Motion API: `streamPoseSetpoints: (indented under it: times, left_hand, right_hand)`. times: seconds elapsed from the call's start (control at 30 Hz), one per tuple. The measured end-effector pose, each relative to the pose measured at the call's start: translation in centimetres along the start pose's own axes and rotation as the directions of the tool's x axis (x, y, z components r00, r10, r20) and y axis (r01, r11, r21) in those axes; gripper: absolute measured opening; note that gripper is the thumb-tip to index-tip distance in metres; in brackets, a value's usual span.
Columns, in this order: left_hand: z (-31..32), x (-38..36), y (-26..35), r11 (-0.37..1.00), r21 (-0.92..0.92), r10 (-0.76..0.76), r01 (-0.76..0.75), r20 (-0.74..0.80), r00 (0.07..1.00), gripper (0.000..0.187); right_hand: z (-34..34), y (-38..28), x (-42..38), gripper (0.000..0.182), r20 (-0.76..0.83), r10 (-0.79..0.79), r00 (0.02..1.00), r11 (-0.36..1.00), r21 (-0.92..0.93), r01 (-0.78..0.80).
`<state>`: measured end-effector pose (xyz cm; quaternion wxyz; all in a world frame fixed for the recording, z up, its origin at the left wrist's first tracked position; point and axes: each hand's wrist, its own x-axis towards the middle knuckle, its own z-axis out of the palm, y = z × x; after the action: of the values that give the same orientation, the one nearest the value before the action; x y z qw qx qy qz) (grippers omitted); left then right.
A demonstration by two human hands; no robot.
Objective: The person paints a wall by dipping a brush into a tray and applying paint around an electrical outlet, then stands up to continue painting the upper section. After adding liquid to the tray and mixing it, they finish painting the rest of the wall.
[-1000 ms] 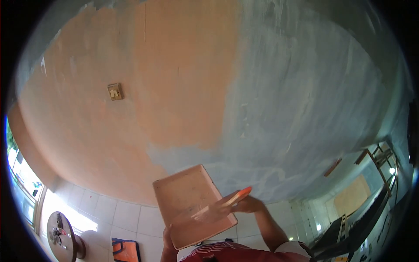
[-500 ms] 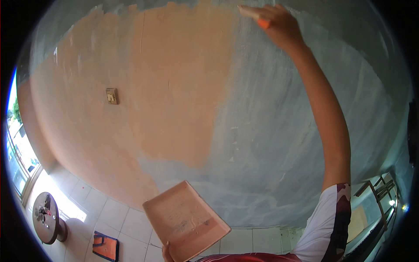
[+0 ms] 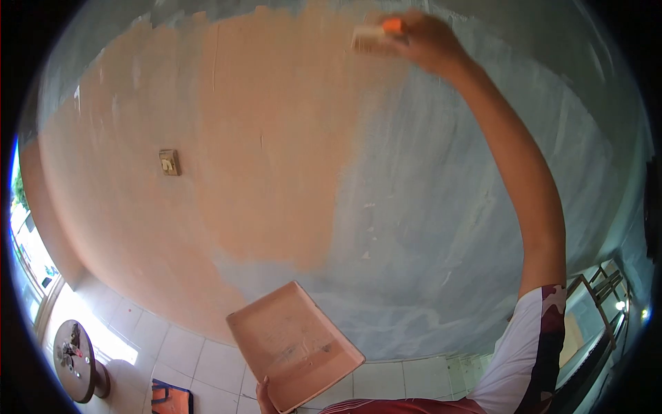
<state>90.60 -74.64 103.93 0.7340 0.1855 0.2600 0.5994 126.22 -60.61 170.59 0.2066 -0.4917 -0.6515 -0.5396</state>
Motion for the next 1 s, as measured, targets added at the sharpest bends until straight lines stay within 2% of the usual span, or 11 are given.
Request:
streamPoseSetpoints:
  times: [0.07, 0.17, 0.3, 0.4, 0.6, 0.7, 0.77, 0.83, 0.9, 0.93, 1.0]
  left_hand:
    - [-0.7, 0.6, 0.5, 0.999, 0.034, 0.014, -0.014, 0.007, 1.0, 0.063]
    - [-3.0, 1.5, -0.8, 0.999, 0.047, 0.0, 0.0, 0.006, 1.0, 0.065]
    - [-6.6, 3.5, 0.2, 0.997, 0.063, -0.04, 0.039, 0.001, 0.999, 0.067]
    - [-9.8, 4.7, 0.9, 0.995, 0.061, -0.077, 0.077, -0.007, 0.997, 0.068]
    - [-12.3, 6.7, 2.7, 0.992, 0.077, -0.101, 0.102, -0.014, 0.995, 0.072]
    - [-13.3, 7.4, 4.9, 0.988, 0.109, -0.105, 0.108, -0.032, 0.994, 0.074]
    - [-13.6, 7.7, 6.0, 0.986, 0.12, -0.111, 0.115, -0.043, 0.993, 0.075]
    - [-13.8, 7.6, 6.7, 0.985, 0.119, -0.122, 0.127, -0.054, 0.991, 0.076]
    - [-13.8, 7.8, 7.0, 0.982, 0.084, -0.17, 0.172, -0.033, 0.985, 0.077]
    - [-14.0, 7.7, 7.3, 0.975, 0.06, -0.215, 0.216, -0.02, 0.976, 0.077]
    - [-14.2, 7.7, 7.2, 0.979, 0.081, -0.183, 0.185, -0.035, 0.982, 0.077]
  right_hand:
    - [-1.9, 1.4, 2.7, 0.023, -0.41, -0.349, 0.842, 0.936, -0.198, 0.292]
    - [-4.0, 1.0, 2.7, 0.021, -0.271, -0.177, 0.946, 0.978, -0.154, 0.138]
    - [2.8, -1.7, -2.0, 0.031, -0.276, -0.242, 0.93, 0.969, -0.022, 0.246]
    - [2.5, -5.1, -4.5, 0.023, 0.037, -0.227, 0.973, 0.96, 0.174, 0.217]
    - [-0.8, -0.1, 4.8, 0.025, -0.183, 0.008, 0.983, 1.0, -0.02, -0.012]
    - [-1.0, 0.5, 6.8, 0.025, -0.458, -0.273, 0.846, 0.953, -0.251, 0.171]
    - [2.8, -0.3, 5.3, 0.033, -0.343, 0.03, 0.939, 0.994, 0.108, 0.008]
    - [5.2, -2.4, 2.0, 0.035, -0.342, -0.239, 0.909, 0.968, -0.017, 0.249]
    - [3.1, -6.7, -1.8, 0.032, -0.027, -0.136, 0.99, 0.969, 0.204, 0.138]
    - [2.4, -7.2, -2.5, 0.032, -0.024, -0.133, 0.991, 0.97, 0.203, 0.135]
    - [1.3, -7.4, -3.5, 0.027, 0.212, -0.254, 0.944, 0.946, 0.259, 0.196]
